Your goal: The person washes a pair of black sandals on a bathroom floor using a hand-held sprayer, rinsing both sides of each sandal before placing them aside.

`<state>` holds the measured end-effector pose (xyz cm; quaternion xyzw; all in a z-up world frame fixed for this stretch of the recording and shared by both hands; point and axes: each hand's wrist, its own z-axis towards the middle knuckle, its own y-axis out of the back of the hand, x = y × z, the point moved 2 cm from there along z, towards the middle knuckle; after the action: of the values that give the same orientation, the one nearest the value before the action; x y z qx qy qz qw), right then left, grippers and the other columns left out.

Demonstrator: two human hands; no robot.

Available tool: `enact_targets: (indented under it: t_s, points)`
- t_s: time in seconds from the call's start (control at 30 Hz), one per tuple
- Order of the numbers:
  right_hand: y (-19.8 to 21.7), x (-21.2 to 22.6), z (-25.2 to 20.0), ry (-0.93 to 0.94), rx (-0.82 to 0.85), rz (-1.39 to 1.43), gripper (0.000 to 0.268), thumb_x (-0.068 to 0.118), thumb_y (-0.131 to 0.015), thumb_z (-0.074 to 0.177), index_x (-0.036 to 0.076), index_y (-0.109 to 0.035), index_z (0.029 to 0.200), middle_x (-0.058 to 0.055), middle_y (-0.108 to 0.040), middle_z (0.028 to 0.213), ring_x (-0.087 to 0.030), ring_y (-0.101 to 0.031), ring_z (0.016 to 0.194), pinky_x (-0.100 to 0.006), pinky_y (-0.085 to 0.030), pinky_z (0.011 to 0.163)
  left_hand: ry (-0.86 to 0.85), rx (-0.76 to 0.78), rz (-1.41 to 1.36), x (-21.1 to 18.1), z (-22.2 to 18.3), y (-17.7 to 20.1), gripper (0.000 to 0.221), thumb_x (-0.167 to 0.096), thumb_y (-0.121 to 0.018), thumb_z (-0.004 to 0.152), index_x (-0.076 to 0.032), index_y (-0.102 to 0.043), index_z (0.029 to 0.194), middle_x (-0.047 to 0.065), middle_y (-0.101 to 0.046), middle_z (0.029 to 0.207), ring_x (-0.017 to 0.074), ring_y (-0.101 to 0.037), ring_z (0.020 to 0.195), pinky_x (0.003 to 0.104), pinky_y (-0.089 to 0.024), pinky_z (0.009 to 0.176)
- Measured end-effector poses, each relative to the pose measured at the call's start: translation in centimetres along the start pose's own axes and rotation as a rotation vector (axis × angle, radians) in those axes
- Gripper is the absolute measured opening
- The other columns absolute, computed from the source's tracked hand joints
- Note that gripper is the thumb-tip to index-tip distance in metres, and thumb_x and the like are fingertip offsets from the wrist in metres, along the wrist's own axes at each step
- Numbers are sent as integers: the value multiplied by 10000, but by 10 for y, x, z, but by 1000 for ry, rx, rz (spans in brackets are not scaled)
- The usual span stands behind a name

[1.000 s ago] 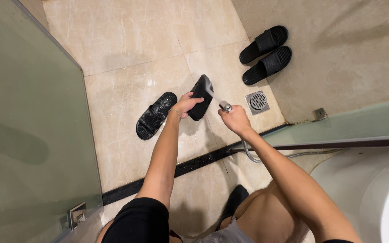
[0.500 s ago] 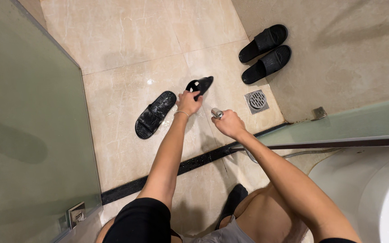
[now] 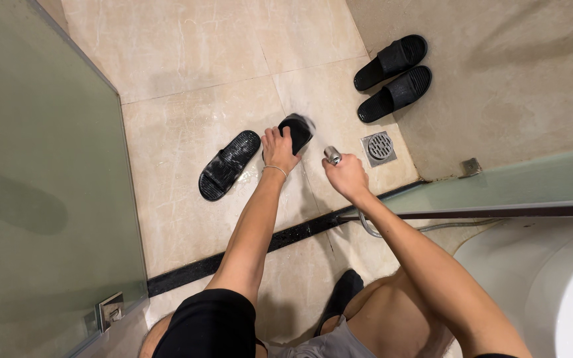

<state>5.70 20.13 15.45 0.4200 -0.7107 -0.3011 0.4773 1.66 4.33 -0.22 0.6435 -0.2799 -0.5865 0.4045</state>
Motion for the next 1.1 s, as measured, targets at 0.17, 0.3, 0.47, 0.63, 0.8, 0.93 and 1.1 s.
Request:
enact_targets:
  t_s: [0.17,0.3,0.47,0.63,0.8,0.93,1.1]
  points:
    - [0,-7,9,129,99,27,319,357,-669,853,46,-707,911,-227,-704,773,-394,-702,751,-453,-546,761,131,97,13,1,-2,-5,819,-319,-932,658,-46,-500,1298,211,-548,1312,392,-484,1230,526,-396,1011]
    - [-11,-15,10,104,65,-22,332,362,-679,862,34,-729,880,-212,-709,791,-379,-685,764,-443,-529,759,167,154,100,4,-12,-27,934,-347,-951,613,-62,-441,1342,203,-521,1325,377,-473,1253,542,-436,959]
    - [-15,-14,15,244,224,-99,323,338,-666,861,23,-701,922,-252,-690,766,-397,-678,726,-453,-541,726,102,151,190,6,-21,-62,844,-268,-902,664,-70,-453,1351,204,-508,1342,369,-478,1257,521,-443,987]
    - [-15,-19,14,70,156,-127,337,348,-688,858,15,-731,880,-229,-715,794,-367,-696,749,-455,-535,740,116,243,265,17,-40,-99,811,-164,-843,706,-56,-425,1393,225,-438,1439,380,-447,1271,567,-448,943]
    - [-13,-18,13,68,216,-108,354,344,-695,869,-8,-722,856,-237,-701,750,-361,-680,710,-464,-536,701,173,436,207,44,-41,-117,712,-174,-764,831,-87,-402,1439,200,-448,1457,393,-450,1315,712,-370,1006]
    - [-13,-23,13,95,105,-95,358,350,-688,877,-5,-706,836,-197,-679,713,-322,-653,659,-433,-516,696,83,567,292,70,-39,-115,656,-199,-736,876,-101,-461,1464,120,-563,1434,338,-526,1338,669,-348,1118]
    - [-16,-21,11,138,181,-66,356,343,-679,879,-9,-688,828,-217,-671,695,-347,-635,660,-435,-522,694,46,131,670,98,-20,-49,738,-243,-732,909,-104,-382,1544,204,-433,1515,410,-434,1418,563,-301,1154]
